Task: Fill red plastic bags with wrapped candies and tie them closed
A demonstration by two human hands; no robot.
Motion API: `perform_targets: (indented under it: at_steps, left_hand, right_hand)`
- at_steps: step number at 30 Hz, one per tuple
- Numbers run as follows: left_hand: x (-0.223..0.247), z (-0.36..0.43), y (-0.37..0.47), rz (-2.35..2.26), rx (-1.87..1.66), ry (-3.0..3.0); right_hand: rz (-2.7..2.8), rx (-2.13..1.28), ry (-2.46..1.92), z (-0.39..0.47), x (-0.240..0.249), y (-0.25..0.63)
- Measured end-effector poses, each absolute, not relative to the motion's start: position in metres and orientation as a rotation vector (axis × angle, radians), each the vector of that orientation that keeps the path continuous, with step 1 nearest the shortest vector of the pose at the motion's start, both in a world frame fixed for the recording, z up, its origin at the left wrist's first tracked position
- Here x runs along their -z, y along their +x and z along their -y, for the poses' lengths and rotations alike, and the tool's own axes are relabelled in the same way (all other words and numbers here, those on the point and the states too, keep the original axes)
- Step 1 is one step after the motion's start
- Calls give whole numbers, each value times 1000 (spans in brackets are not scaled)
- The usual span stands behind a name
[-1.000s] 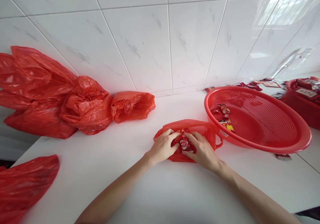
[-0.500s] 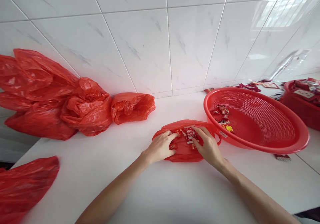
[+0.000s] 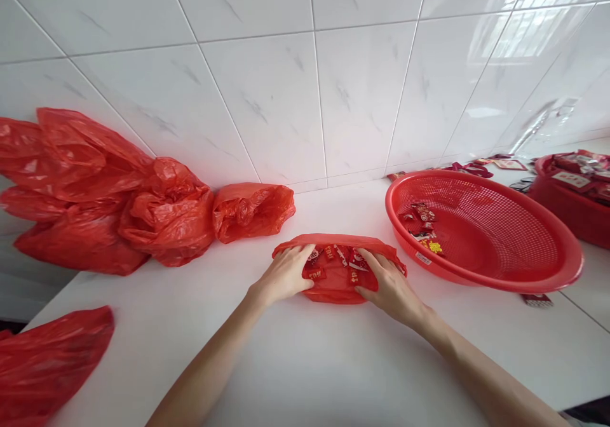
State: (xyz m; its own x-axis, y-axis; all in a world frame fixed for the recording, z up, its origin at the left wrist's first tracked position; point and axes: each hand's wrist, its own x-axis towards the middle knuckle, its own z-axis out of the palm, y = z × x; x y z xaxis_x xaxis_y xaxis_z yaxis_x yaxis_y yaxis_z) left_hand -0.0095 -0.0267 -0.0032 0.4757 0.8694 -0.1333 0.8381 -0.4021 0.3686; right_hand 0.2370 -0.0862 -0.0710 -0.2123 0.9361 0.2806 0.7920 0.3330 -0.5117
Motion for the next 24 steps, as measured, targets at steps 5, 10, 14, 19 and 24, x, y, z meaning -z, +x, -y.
perform_targets:
  at_steps: [5,10,14,19,24]
  left_hand:
    - [16,24,-1,-1564,-143,2374]
    - [28,18,5,-1650,-171,2392]
    - [27,18,4,-1616,-327,2418]
    - [32,29,6,-1102,-872,2358]
    - [39,47,21,-800,-1001,2270]
  right_hand:
    - [2063,-418,-1533,86,68,235]
    - [2077,-442,-1553,86,70,233]
    - [2046,-433,-1515,86,74,232]
    - [1823,-628,-1328,86,70,228]
    - [1485,-1018,-1150,86,60,224]
